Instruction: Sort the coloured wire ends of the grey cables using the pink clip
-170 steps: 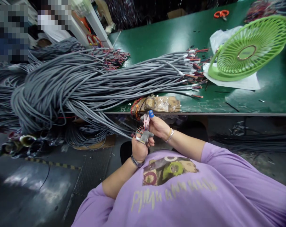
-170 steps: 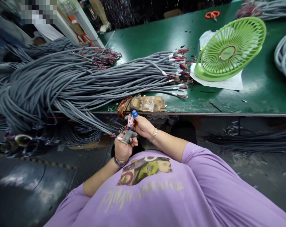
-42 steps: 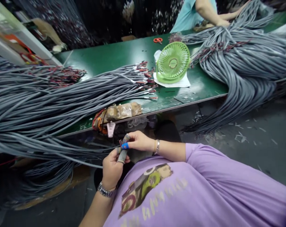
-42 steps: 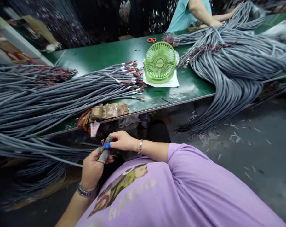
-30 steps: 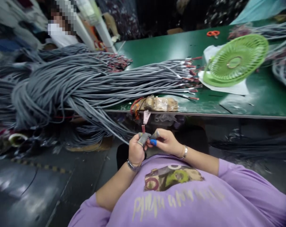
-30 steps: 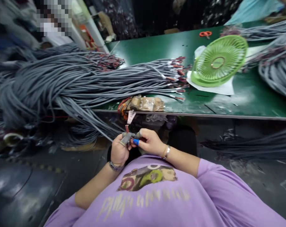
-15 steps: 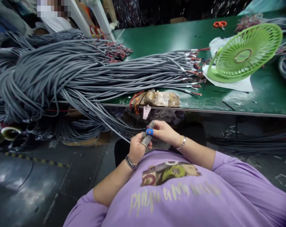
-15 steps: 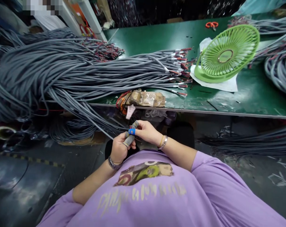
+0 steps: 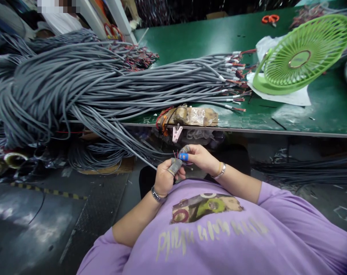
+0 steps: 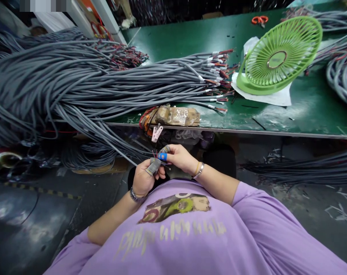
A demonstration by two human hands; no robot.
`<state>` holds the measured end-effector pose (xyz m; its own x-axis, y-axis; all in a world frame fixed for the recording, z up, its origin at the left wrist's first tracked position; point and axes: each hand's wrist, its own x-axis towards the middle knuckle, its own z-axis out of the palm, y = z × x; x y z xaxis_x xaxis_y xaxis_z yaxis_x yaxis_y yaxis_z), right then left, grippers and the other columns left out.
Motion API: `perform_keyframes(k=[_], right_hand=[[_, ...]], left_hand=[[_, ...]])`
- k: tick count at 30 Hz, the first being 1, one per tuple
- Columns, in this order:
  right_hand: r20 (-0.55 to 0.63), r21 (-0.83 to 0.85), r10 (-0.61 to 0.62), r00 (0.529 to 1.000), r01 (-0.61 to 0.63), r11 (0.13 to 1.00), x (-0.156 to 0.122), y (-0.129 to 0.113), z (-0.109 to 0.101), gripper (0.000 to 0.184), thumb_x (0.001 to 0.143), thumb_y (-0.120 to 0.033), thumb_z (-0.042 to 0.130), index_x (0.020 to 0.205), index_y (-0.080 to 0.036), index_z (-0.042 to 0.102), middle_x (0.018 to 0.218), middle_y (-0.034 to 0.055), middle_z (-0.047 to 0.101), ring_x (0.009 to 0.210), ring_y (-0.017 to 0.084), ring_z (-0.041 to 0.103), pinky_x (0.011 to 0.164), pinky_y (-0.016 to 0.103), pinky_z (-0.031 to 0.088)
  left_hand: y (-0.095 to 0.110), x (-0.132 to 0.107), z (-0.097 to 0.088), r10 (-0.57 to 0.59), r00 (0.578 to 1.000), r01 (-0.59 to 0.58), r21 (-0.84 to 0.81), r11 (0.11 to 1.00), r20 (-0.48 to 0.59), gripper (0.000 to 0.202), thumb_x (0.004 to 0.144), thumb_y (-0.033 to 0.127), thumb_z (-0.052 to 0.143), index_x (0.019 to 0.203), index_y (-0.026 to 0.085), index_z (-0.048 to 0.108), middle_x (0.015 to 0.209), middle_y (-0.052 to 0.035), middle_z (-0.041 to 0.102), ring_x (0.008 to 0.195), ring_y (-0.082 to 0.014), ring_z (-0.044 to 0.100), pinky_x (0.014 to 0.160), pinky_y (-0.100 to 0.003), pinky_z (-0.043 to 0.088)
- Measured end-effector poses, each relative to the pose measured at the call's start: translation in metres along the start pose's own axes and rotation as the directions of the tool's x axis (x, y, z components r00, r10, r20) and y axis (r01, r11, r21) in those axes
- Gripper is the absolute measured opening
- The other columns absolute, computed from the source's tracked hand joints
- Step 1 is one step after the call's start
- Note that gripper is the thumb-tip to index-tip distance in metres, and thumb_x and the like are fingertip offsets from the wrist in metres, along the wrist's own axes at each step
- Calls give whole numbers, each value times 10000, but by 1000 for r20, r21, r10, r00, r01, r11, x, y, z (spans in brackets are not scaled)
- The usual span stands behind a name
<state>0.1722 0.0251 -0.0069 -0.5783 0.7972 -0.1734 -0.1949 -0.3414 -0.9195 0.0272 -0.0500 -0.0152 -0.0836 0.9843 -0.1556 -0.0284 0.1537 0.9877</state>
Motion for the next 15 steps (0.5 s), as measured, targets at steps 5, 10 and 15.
perform_keyframes(k=[5,10,15], right_hand=[[-86,-23,3,996,-5,1000,0,5,2,399,592,-445,824,707,-129,610,615,-17,592,503,63,441,468,204,345],[-86,13,-2,996,3,1000,0,8,3,413,575,-448,832,712,-135,601,591,-38,550,492,60,425,465,207,343],[-30,25,10,999,-9,1000,0,1,3,395,623,-448,804,768,-141,602,657,-26,578,546,69,466,507,205,379]], left_hand=[[-3,0,2,0,997,-8,-105,994,-77,314,810,440,660,687,153,633,571,-24,659,462,-122,619,416,-198,399],[-2,0,3,-8,994,-7,-137,991,-107,308,795,436,670,689,150,625,574,-22,657,455,-120,616,403,-194,390],[-2,1,2,-10,992,-5,-117,993,-129,314,796,444,661,683,153,622,564,-15,653,435,-105,603,384,-182,354]])
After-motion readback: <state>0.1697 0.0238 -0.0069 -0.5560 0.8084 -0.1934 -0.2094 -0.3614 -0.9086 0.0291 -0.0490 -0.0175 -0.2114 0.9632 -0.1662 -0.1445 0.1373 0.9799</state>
